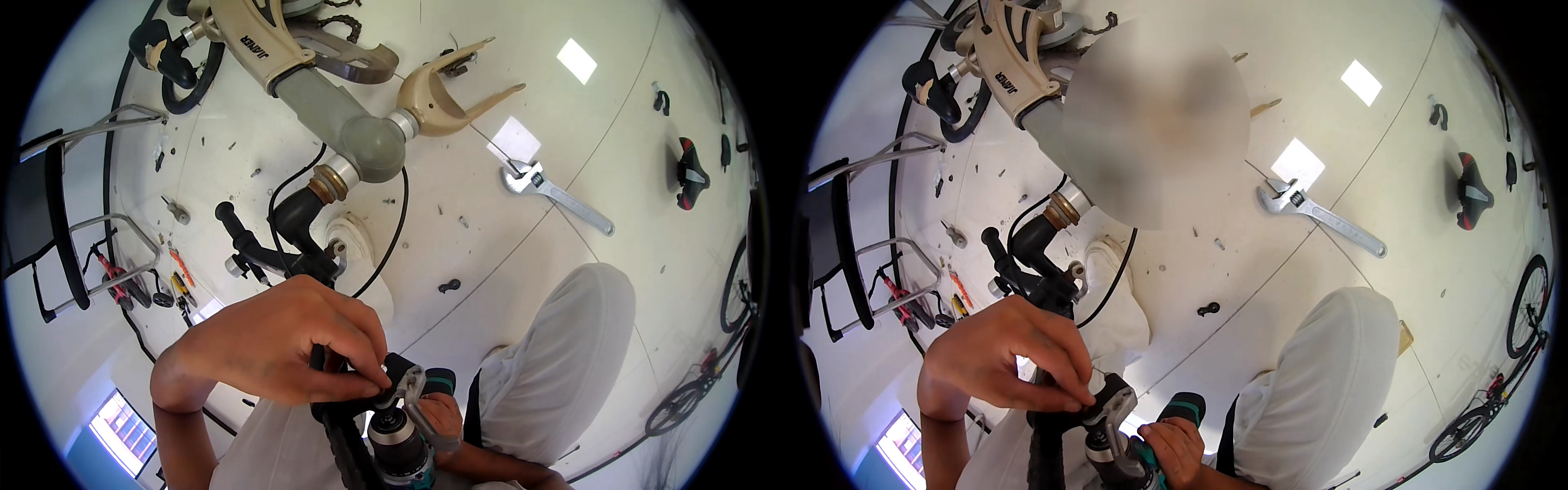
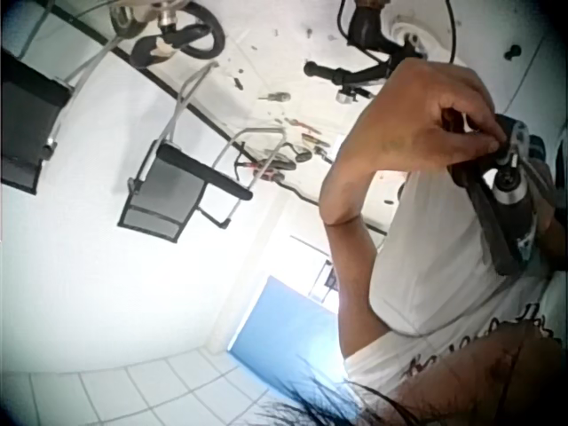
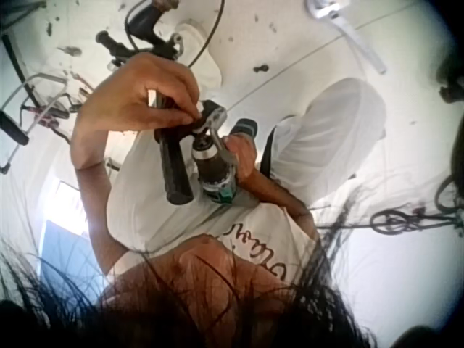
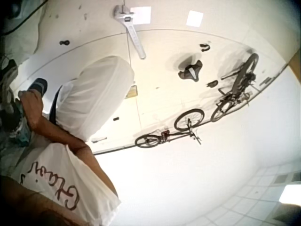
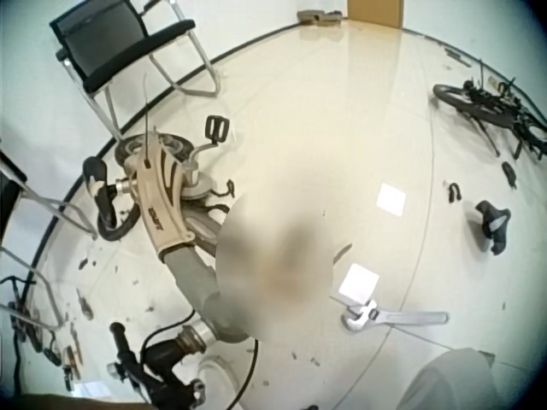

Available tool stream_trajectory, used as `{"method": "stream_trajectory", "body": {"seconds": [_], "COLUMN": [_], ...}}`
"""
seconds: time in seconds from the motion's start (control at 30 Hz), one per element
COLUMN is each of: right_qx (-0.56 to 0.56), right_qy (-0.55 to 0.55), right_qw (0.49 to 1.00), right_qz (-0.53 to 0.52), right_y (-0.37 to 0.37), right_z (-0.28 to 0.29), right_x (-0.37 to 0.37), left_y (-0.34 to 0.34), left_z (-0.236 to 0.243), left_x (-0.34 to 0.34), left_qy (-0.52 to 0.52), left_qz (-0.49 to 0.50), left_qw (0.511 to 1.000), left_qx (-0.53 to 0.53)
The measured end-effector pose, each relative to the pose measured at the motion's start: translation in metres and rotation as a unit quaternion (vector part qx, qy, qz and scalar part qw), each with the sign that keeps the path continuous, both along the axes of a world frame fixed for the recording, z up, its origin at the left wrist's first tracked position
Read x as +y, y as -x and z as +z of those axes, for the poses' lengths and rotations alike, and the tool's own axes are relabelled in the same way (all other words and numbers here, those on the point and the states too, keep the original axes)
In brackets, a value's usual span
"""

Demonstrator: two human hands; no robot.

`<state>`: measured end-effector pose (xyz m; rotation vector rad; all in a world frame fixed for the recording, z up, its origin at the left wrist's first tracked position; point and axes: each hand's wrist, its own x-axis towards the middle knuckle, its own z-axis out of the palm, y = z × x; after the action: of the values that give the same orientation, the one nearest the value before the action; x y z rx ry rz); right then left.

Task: The person is repairing a bicycle. They use a cordless drill to remove and install screws on the handlebar and front fork. They also use a wrench to tighten a bolt on the front fork.

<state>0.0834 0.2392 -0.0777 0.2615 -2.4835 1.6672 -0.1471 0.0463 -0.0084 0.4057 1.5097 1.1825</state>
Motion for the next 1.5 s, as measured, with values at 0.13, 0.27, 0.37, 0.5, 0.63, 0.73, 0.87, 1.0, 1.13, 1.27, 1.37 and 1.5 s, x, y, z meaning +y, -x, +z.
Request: {"method": "stream_trajectory", "body": {"seconds": [0.13, 0.27, 0.37, 0.5, 0.63, 0.73, 0.87, 1.0, 1.13, 1.27, 1.37, 1.5], "right_qx": [0.019, -0.061, -0.126, -0.154, -0.139, -0.127, -0.116, -0.094, -0.091, -0.097, -0.09, -0.093], "right_qy": [0.016, 0.013, 0.006, 0.023, 0.004, 0.007, 0.015, 0.025, 0.029, 0.017, 0.042, -0.001], "right_qw": [0.999, 0.997, 0.988, 0.984, 0.987, 0.989, 0.991, 0.995, 0.995, 0.994, 0.994, 0.994], "right_qz": [-0.024, 0.039, 0.094, 0.081, 0.075, 0.07, 0.064, 0.037, 0.035, 0.041, 0.038, 0.061], "right_y": [0.006, -0.003, -0.018, -0.032, -0.035, -0.029, -0.019, -0.015, -0.014, -0.018, -0.018, -0.015], "right_z": [0.003, 0.003, -0.001, -0.008, -0.012, -0.009, -0.003, 0.0, 0.001, 0.0, -0.002, -0.001], "right_x": [-0.001, 0.006, 0.014, 0.013, 0.01, 0.01, 0.011, 0.009, 0.007, 0.006, 0.005, 0.009], "left_y": [0.0, -0.001, -0.002, -0.004, -0.004, -0.005, -0.005, -0.004, -0.004, -0.004, -0.005, -0.007], "left_z": [0.0, 0.002, 0.001, 0.0, 0.001, 0.001, 0.002, 0.002, 0.0, 0.001, 0.001, 0.0], "left_x": [0.0, 0.001, 0.001, 0.001, 0.0, 0.002, 0.0, 0.001, 0.0, 0.0, 0.0, -0.002], "left_qy": [-0.003, 0.0, -0.001, -0.002, -0.004, 0.017, 0.024, 0.026, 0.034, 0.036, 0.042, 0.037], "left_qz": [0.002, 0.001, 0.008, 0.019, 0.02, 0.014, 0.017, 0.012, 0.016, 0.016, 0.022, 0.049], "left_qw": [1.0, 1.0, 1.0, 1.0, 1.0, 1.0, 1.0, 0.999, 0.998, 0.998, 0.997, 0.994], "left_qx": [0.003, 0.02, 0.016, -0.007, -0.004, -0.006, 0.001, -0.017, -0.046, -0.054, -0.061, -0.089]}}
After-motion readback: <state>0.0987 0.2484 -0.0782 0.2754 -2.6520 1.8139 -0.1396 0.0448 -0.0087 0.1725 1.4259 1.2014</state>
